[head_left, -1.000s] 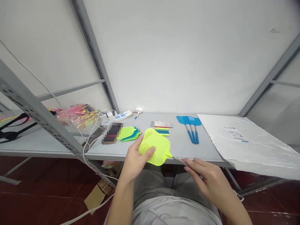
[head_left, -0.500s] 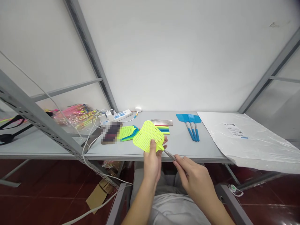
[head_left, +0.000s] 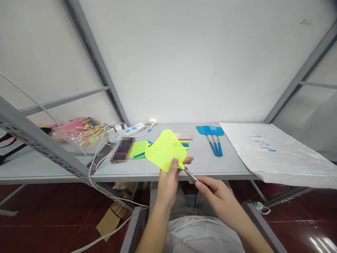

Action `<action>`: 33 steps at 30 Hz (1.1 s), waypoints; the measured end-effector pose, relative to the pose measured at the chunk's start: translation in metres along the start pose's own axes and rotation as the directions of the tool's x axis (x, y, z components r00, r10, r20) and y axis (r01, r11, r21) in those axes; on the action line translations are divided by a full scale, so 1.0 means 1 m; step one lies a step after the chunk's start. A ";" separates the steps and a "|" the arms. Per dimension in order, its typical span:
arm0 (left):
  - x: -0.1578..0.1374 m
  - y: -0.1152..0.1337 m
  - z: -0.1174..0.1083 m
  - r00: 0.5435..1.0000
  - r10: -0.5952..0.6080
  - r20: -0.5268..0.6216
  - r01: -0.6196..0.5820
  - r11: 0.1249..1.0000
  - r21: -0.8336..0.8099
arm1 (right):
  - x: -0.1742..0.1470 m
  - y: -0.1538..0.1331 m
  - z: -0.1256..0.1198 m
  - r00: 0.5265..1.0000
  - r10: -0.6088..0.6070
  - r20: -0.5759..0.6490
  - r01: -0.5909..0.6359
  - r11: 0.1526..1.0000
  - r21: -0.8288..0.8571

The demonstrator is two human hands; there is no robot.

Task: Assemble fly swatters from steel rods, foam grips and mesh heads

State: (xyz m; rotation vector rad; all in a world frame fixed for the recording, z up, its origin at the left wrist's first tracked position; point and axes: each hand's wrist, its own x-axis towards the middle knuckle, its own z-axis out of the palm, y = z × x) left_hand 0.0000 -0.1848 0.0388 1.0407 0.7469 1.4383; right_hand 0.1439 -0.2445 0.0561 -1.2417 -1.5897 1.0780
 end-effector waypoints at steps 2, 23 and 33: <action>-0.001 0.000 -0.002 1.000 -0.007 0.013 0.006 0.999 0.031 | -0.001 -0.001 -0.002 1.000 -0.018 -0.010 0.017 0.997 -0.069; -0.011 -0.013 0.002 0.996 0.055 0.074 -0.051 0.997 -0.064 | -0.008 0.008 -0.012 0.990 0.094 0.104 -0.093 0.996 -0.015; 0.005 0.006 -0.019 0.969 0.166 -0.185 -0.202 0.959 -0.199 | -0.014 0.004 -0.018 0.984 0.104 0.143 -0.063 0.962 -0.264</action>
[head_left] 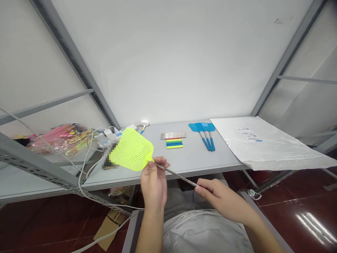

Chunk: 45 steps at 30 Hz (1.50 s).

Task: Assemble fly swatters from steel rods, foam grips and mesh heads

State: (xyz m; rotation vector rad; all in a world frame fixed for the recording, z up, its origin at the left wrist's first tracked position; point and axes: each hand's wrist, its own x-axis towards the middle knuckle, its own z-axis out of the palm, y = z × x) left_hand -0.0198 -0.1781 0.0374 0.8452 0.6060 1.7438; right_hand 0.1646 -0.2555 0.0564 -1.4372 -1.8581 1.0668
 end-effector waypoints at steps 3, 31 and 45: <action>-0.016 -0.017 0.013 0.972 -0.171 0.163 0.159 0.984 0.084 | 0.001 0.002 0.001 0.998 0.018 -0.058 -0.019 1.000 -0.017; 0.025 -0.010 0.038 0.967 -0.183 0.180 0.227 0.937 -0.264 | 0.003 0.031 -0.034 0.919 -0.097 -0.381 -0.102 0.877 -0.469; 0.035 0.026 0.040 0.998 0.018 0.061 -0.008 0.985 -0.170 | 0.015 0.030 -0.035 0.864 -0.352 -0.361 0.028 0.749 -0.662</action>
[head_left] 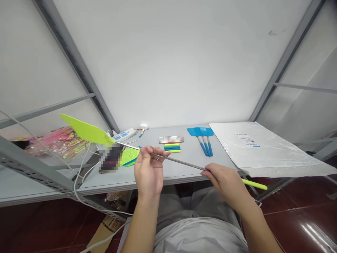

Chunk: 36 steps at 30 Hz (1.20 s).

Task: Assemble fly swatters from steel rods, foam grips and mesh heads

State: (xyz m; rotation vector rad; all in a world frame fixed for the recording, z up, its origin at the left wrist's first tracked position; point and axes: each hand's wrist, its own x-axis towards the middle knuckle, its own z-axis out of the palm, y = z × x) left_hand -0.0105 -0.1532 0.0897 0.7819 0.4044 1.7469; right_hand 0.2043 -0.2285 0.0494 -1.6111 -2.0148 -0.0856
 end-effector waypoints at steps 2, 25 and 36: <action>0.010 0.006 -0.004 0.999 0.012 -0.051 -0.013 1.000 -0.023 | -0.003 0.004 0.002 1.000 -0.001 0.006 0.002 1.000 -0.015; 0.022 -0.029 0.011 0.994 -0.096 0.056 0.095 0.995 0.032 | -0.027 0.027 0.005 0.991 0.120 -0.061 -0.122 0.992 -0.023; 0.048 0.024 -0.005 1.000 0.020 -0.014 -0.020 1.000 0.015 | -0.032 0.052 -0.012 0.993 0.115 -0.011 -0.115 0.993 -0.028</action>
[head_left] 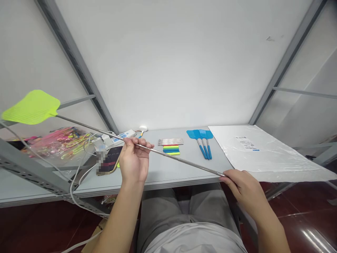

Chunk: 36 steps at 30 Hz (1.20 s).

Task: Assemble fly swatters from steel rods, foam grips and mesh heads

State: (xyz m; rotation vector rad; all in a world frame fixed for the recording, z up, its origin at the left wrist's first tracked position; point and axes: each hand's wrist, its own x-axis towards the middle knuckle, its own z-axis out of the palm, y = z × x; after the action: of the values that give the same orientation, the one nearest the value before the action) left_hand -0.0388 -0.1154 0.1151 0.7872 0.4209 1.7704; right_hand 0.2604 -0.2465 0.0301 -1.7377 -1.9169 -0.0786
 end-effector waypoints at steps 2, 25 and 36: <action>-0.001 -0.003 0.000 0.999 -0.008 0.042 0.007 1.000 0.031 | -0.004 0.008 0.000 0.999 0.036 -0.005 -0.036 0.999 0.040; -0.025 -0.050 0.006 0.998 -0.066 -0.009 0.067 0.990 0.120 | -0.013 0.014 0.002 0.991 0.131 0.024 -0.133 0.985 0.108; -0.102 -0.082 0.043 0.833 -0.416 0.366 0.316 0.899 0.304 | -0.006 -0.050 0.033 0.993 0.079 0.092 -0.116 0.838 0.533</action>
State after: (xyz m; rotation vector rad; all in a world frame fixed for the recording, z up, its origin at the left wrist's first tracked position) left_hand 0.0663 -0.1872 0.0638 1.1439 0.4545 1.1571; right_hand 0.2019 -0.2469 0.0155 -1.4521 -1.6712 0.5185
